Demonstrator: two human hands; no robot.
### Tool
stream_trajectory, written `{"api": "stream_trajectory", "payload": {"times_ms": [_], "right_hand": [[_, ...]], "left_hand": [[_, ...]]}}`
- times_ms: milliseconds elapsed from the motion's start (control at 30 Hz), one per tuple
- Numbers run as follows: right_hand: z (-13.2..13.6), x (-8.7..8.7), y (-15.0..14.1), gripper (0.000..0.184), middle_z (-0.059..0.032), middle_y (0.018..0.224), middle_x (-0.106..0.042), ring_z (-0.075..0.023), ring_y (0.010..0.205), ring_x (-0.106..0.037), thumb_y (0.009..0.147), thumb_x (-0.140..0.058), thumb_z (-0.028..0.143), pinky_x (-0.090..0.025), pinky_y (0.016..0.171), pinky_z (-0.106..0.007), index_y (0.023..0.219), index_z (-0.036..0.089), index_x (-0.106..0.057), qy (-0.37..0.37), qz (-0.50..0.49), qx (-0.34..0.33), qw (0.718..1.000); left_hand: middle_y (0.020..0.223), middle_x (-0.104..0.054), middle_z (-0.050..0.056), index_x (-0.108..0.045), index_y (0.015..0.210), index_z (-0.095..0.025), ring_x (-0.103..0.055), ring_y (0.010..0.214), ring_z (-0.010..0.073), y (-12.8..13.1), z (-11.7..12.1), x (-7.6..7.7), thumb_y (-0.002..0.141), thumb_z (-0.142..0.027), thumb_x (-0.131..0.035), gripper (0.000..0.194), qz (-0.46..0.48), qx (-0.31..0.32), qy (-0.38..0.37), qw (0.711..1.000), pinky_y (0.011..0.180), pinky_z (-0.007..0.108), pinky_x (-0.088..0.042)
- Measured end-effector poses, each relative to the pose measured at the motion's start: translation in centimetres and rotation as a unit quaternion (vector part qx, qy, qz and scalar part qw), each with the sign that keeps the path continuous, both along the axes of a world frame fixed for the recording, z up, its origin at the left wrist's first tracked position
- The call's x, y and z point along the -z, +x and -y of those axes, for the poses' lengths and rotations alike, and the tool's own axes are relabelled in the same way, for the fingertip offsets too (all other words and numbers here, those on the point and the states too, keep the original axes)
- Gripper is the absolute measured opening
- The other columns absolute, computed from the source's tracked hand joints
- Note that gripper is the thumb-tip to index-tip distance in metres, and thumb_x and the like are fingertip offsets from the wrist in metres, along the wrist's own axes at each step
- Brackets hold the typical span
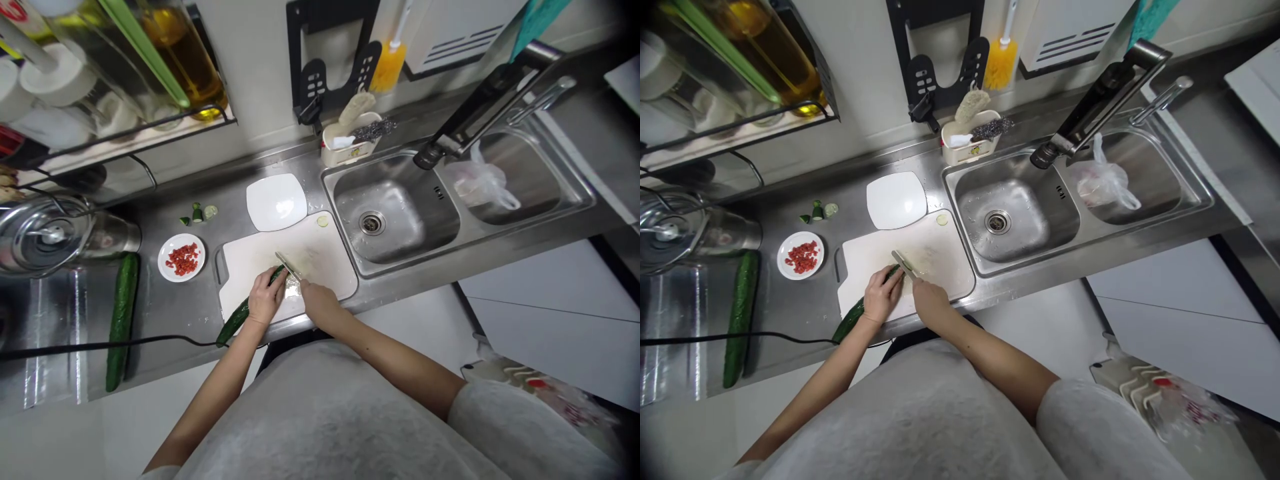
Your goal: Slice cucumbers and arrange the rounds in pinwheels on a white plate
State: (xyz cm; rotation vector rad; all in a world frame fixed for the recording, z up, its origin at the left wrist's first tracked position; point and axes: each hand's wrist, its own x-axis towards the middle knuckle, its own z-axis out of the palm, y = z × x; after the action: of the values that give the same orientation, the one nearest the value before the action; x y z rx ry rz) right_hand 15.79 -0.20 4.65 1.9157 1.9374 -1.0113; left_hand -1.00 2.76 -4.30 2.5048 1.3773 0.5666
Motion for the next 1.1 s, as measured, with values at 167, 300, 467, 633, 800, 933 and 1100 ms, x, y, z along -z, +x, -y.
{"api": "stream_trajectory", "payload": {"times_ms": [167,300,467,633,800,933,1100], "right_hand": [[-0.2,0.5,0.0,0.03,-0.0167,0.096,-0.069,-0.0225,0.097,-0.067,0.091,-0.033,0.006,-0.049,0.077,-0.029,0.114,0.011,-0.052,-0.008,-0.003,0.002,1.0],[-0.1,1.0,0.3,0.031,-0.0152,0.094,-0.069,-0.0223,0.095,-0.067,0.09,-0.033,0.005,-0.049,0.077,-0.03,0.113,0.011,-0.051,-0.003,-0.015,0.005,1.0],[-0.1,1.3,0.7,0.031,-0.0142,0.094,-0.068,-0.0218,0.096,-0.066,0.086,-0.038,0.005,-0.047,0.078,-0.029,0.115,0.012,-0.05,-0.028,-0.02,0.012,0.999],[-0.6,1.7,0.7,0.034,-0.0139,0.097,-0.068,-0.0217,0.097,-0.065,0.086,-0.038,0.005,-0.047,0.077,-0.028,0.117,0.013,-0.049,-0.043,-0.028,0.009,0.999],[-0.3,2.3,0.6,0.035,-0.0139,0.099,-0.067,-0.0217,0.097,-0.064,0.088,-0.034,0.007,-0.046,0.077,-0.03,0.12,0.013,-0.048,-0.036,-0.019,0.011,0.999],[0.4,2.2,1.6,0.034,-0.0122,0.103,-0.064,-0.0219,0.092,-0.064,0.092,-0.029,0.013,-0.045,0.073,-0.03,0.12,0.016,-0.049,0.008,0.002,0.006,1.0],[0.9,1.1,4.0,0.043,-0.0117,0.117,-0.055,-0.0181,0.084,-0.063,0.093,-0.027,0.014,-0.042,0.069,-0.028,0.132,0.023,-0.043,0.093,0.079,-0.011,0.992]], "left_hand": [[0.12,-0.06,0.011,-0.062,0.124,-0.024,-0.054,0.11,0.0222,0.0,0.0,0.0,0.091,-0.026,-0.049,0.035,0.002,0.004,0.006,1.0,0.097,0.037,-0.046],[0.121,-0.059,0.011,-0.06,0.126,-0.025,-0.054,0.11,0.0222,0.0,0.0,0.1,0.091,-0.026,-0.05,0.037,0.005,0.004,0.006,1.0,0.097,0.037,-0.046],[0.121,-0.059,0.01,-0.06,0.126,-0.026,-0.054,0.11,0.0222,0.0,0.0,0.2,0.091,-0.026,-0.05,0.037,0.015,0.003,0.005,1.0,0.096,0.037,-0.046],[0.122,-0.059,0.01,-0.059,0.127,-0.027,-0.054,0.112,0.0224,-0.1,0.0,0.4,0.091,-0.026,-0.05,0.037,0.022,0.003,-0.004,1.0,0.097,0.038,-0.046],[0.12,-0.06,0.01,-0.06,0.126,-0.027,-0.055,0.111,0.0221,0.0,0.0,0.2,0.091,-0.027,-0.049,0.036,0.024,-0.002,-0.001,1.0,0.096,0.037,-0.047],[0.12,-0.061,0.01,-0.059,0.126,-0.025,-0.056,0.111,0.0212,0.2,0.1,-0.6,0.092,-0.029,-0.046,0.036,0.023,-0.019,-0.009,1.0,0.097,0.035,-0.047],[0.12,-0.062,0.011,-0.05,0.131,-0.019,-0.057,0.11,0.0228,0.5,0.3,-2.0,0.093,-0.034,-0.043,0.041,0.044,-0.072,-0.039,0.996,0.105,0.044,-0.039]]}}
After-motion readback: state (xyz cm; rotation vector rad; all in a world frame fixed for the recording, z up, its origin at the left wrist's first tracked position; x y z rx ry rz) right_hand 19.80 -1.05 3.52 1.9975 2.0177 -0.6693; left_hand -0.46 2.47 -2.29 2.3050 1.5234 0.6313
